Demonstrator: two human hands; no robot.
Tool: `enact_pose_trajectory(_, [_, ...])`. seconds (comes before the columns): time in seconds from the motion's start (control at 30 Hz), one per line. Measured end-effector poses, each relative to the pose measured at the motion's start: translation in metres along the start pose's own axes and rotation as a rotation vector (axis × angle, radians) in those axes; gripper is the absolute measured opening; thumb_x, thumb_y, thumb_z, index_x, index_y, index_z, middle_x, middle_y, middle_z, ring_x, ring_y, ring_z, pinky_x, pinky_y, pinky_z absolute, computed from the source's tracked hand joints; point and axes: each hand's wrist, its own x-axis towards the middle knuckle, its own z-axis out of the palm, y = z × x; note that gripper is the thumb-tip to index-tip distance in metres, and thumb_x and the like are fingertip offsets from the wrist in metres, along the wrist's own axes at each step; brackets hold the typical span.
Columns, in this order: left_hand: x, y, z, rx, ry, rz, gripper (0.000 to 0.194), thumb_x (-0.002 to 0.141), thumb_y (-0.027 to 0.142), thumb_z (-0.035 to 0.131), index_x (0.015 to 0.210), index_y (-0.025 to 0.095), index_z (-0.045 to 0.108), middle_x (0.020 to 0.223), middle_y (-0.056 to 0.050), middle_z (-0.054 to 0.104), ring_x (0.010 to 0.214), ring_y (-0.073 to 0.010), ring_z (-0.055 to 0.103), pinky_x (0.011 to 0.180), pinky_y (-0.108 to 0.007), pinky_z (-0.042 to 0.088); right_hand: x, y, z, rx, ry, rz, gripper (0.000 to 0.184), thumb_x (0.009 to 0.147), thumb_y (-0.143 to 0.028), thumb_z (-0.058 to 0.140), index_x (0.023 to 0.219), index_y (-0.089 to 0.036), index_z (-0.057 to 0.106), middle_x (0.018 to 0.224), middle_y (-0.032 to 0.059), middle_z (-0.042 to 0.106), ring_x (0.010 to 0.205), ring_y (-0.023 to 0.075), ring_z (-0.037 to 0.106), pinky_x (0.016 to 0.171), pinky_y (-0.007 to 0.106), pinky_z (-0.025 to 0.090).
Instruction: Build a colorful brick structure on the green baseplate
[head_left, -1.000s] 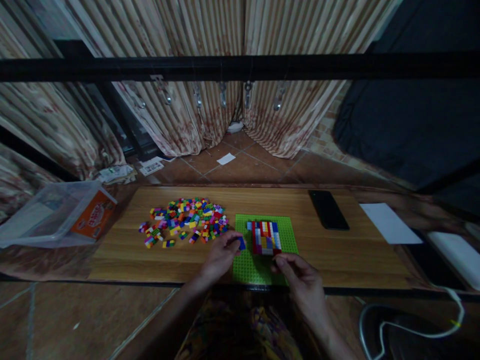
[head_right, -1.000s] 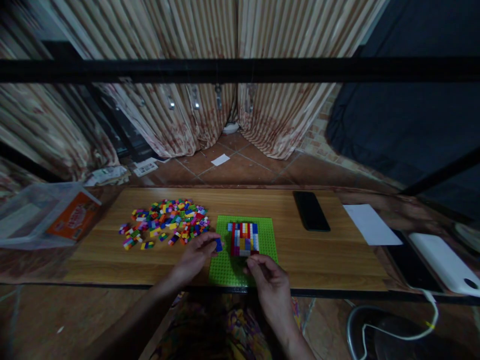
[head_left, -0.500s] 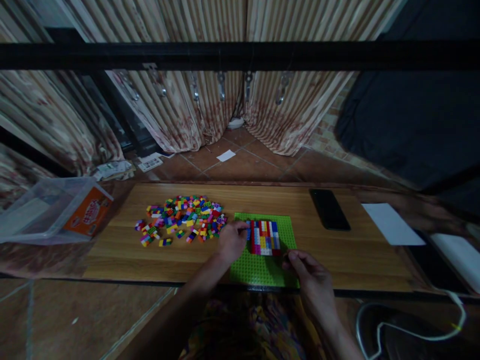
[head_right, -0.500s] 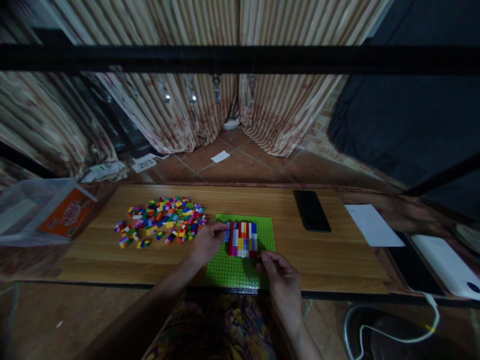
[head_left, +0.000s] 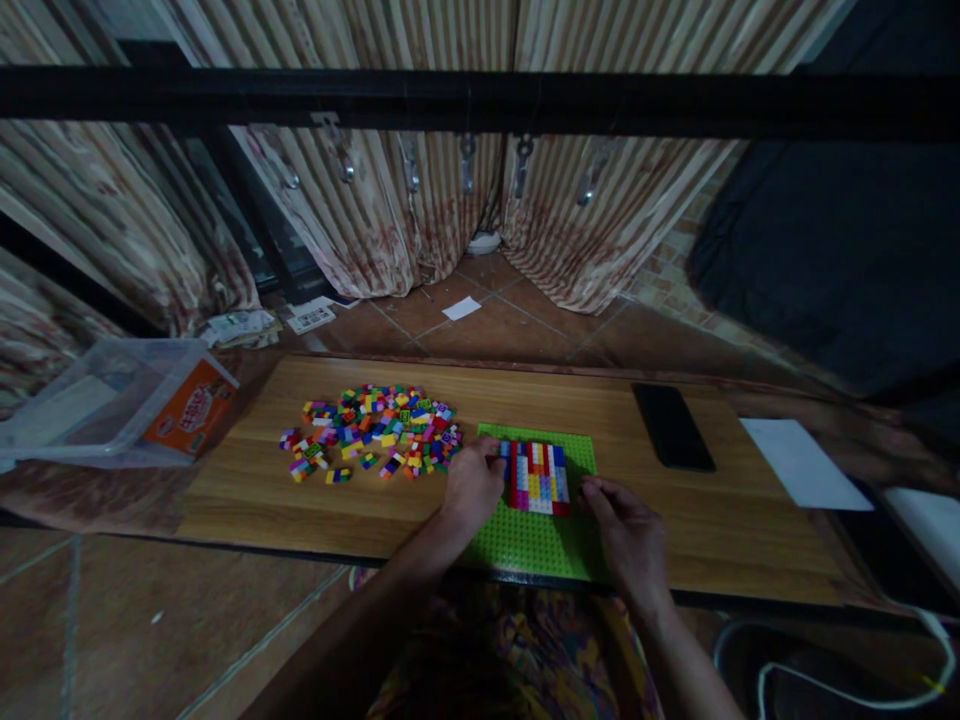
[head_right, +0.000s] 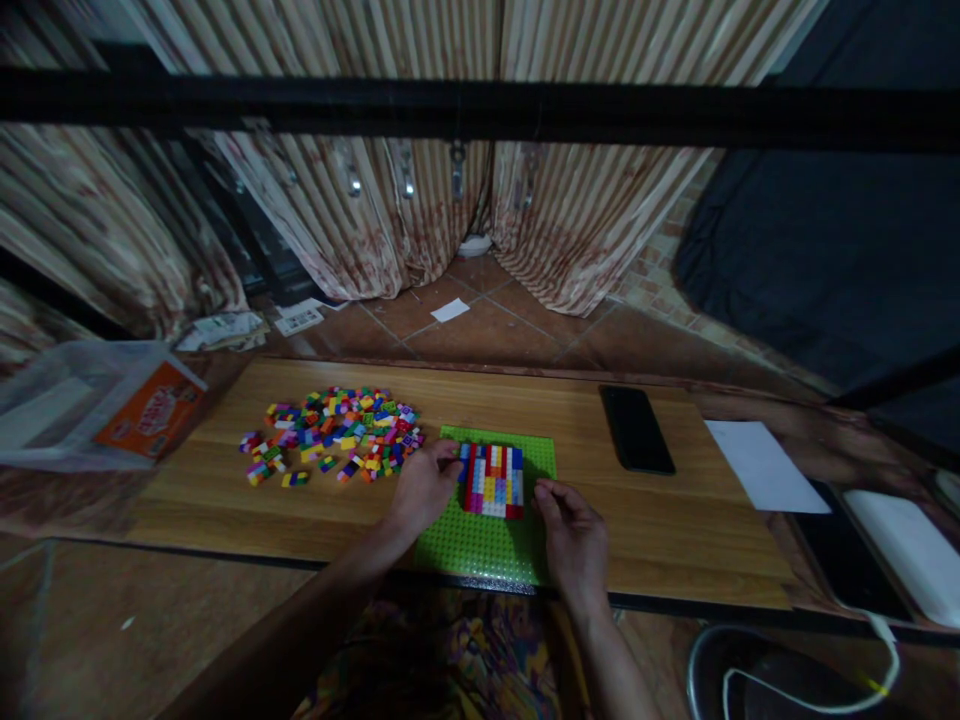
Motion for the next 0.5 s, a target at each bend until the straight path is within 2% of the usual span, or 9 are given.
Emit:
enact_pose_trajectory(0.17, [0.002,0.003,0.000,0.007,-0.010,-0.027,0.032,0.077,0.011,0.056,0.108,0.017,0.065,0.089,-0.006,0.073,0.081,-0.0171,0.067,0.076,-0.025,0.050,0.010,0.007,0.003,-0.198,0.009,-0.129,0.037,0.072,-0.048,0.065,0.091,-0.016,0.071,0.097,0.0105,0.071,0.088,0.0240,0.065,0.083,0.040,0.050])
enact_pose_trajectory(0.27, [0.004,0.006,-0.002,0.033,-0.008,-0.037,0.033,0.075,0.012,0.058,0.107,0.015,0.065,0.086,-0.007,0.072,0.080,-0.0177,0.067,0.076,-0.026,0.050,0.008,0.010,0.004,-0.280,-0.033,-0.198,0.035,0.076,-0.045,0.061,0.095,-0.017,0.070,0.102,0.0108,0.069,0.092,0.0238,0.064,0.084,0.040,0.049])
enact_pose_trajectory(0.5, [0.024,0.001,-0.005,0.055,-0.091,-0.163,0.025,0.063,0.010,0.065,0.087,0.015,0.068,0.072,-0.003,0.071,0.076,-0.0183,0.066,0.071,-0.027,0.050,0.002,0.017,0.008,-0.396,-0.049,-0.351,0.032,0.083,-0.041,0.052,0.099,-0.018,0.069,0.100,0.0101,0.068,0.092,0.0228,0.063,0.084,0.038,0.048])
